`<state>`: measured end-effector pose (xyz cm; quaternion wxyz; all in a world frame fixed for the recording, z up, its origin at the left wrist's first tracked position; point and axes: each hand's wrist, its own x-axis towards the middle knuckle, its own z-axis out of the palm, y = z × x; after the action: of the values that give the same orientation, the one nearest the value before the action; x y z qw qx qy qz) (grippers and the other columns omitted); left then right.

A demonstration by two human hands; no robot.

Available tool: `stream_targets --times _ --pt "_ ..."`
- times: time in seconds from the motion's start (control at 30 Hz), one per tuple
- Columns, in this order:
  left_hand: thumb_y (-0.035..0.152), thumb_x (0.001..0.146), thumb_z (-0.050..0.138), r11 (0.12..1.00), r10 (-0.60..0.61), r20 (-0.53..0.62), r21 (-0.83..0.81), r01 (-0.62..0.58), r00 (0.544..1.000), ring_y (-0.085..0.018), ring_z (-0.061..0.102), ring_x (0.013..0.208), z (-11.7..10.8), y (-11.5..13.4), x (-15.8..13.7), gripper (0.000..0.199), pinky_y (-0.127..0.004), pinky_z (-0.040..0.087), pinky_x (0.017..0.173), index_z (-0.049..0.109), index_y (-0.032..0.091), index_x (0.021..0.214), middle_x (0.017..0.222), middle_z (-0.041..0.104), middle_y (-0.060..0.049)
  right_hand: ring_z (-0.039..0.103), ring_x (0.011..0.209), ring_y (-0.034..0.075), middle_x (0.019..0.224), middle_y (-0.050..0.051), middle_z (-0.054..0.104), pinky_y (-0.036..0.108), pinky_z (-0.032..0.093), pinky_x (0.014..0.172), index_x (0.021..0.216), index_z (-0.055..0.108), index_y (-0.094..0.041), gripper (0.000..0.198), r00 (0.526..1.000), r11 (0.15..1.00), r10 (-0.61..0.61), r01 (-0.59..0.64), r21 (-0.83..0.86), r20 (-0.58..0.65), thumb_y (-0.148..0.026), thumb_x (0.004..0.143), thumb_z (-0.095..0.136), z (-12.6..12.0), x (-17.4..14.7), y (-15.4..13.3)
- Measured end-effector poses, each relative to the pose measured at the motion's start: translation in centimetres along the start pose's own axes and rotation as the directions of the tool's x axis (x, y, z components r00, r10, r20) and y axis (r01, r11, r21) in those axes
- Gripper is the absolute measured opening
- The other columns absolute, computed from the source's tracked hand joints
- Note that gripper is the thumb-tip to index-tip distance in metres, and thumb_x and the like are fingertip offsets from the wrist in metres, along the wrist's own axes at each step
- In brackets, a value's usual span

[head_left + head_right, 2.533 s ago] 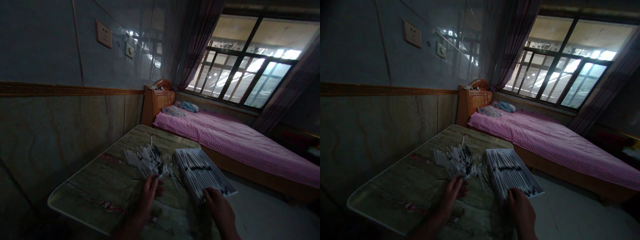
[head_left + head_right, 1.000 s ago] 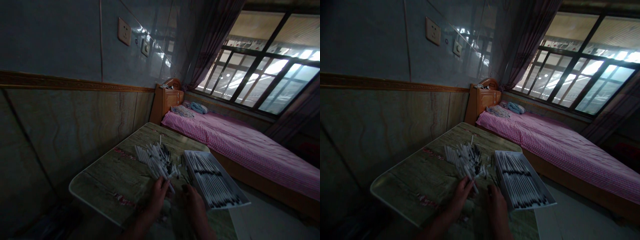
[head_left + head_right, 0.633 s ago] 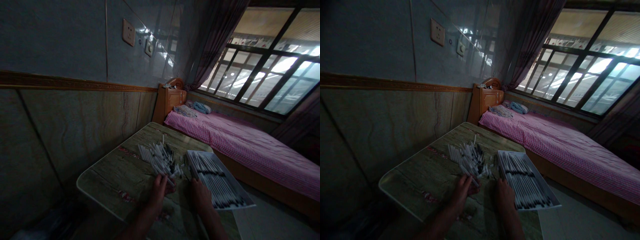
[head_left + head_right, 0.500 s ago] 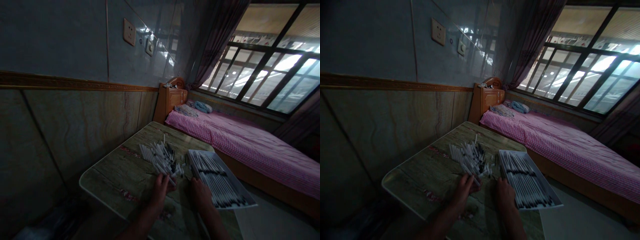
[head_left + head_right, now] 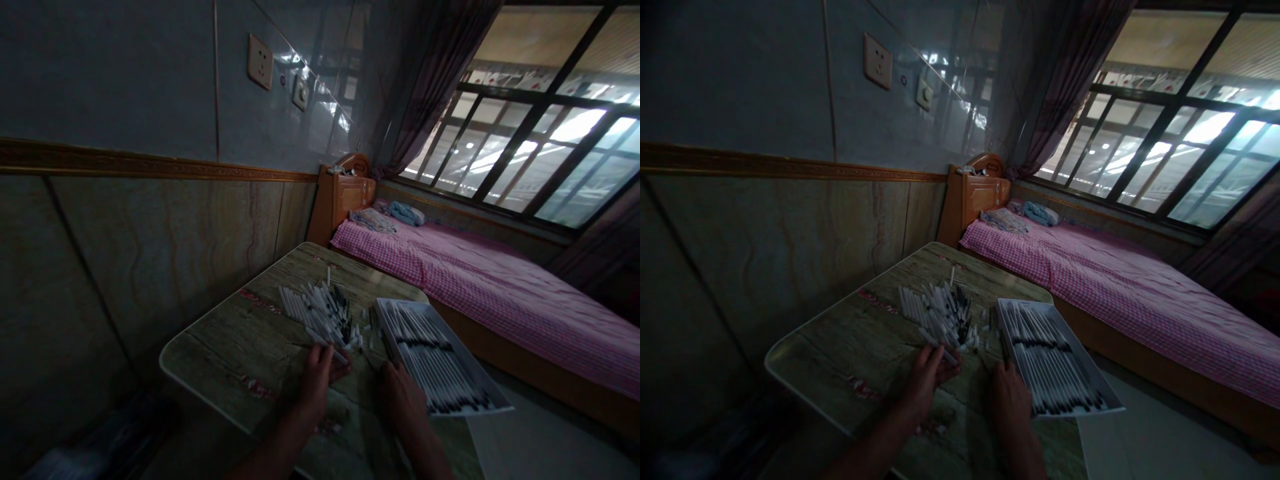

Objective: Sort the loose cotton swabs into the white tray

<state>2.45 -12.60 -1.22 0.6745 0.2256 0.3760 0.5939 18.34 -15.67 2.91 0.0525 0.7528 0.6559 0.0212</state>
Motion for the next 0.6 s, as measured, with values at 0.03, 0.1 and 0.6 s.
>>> stream_targets --times 0.03,0.1,0.6 --pt "0.059 0.061 0.072 1.0 0.001 0.004 0.007 -0.002 1.0 -0.025 0.07 0.073 0.0 0.0 -0.1 0.05 -0.039 0.056 0.071 0.053 0.02 0.086 0.08 0.069 -0.008 0.067 0.092 0.022 0.107 0.014 0.066 0.026 0.043 0.063 0.105 0.062 -0.016 0.029 1.0 1.0 -0.002 0.002 0.005 -0.01 -0.012 0.09 0.038 -0.1 -0.2 -0.1" --pt "0.058 0.065 0.07 1.0 0.0 0.015 0.022 0.0 1.0 -0.025 0.069 0.075 0.0 0.1 -0.2 0.045 -0.039 0.056 0.072 0.053 0.022 0.085 0.081 0.069 -0.008 0.067 0.093 0.022 0.103 0.014 0.067 0.026 0.043 0.064 0.104 0.063 -0.015 0.028 1.0 1.0 -0.011 0.011 0.007 -0.019 -0.012 0.09 0.039 -0.1 -0.4 -0.4" --pt "0.056 0.069 0.069 0.999 -0.007 -0.018 -0.053 0.006 1.0 -0.024 0.07 0.075 -0.2 0.2 0.0 0.04 -0.04 0.056 0.074 0.049 0.024 0.082 0.083 0.068 -0.007 0.067 0.085 0.015 0.09 0.002 0.072 0.021 0.037 0.062 0.094 0.064 -0.021 0.025 0.995 0.957 -0.098 0.101 0.273 -0.024 -0.009 0.082 0.046 -0.4 -2.5 -1.1"
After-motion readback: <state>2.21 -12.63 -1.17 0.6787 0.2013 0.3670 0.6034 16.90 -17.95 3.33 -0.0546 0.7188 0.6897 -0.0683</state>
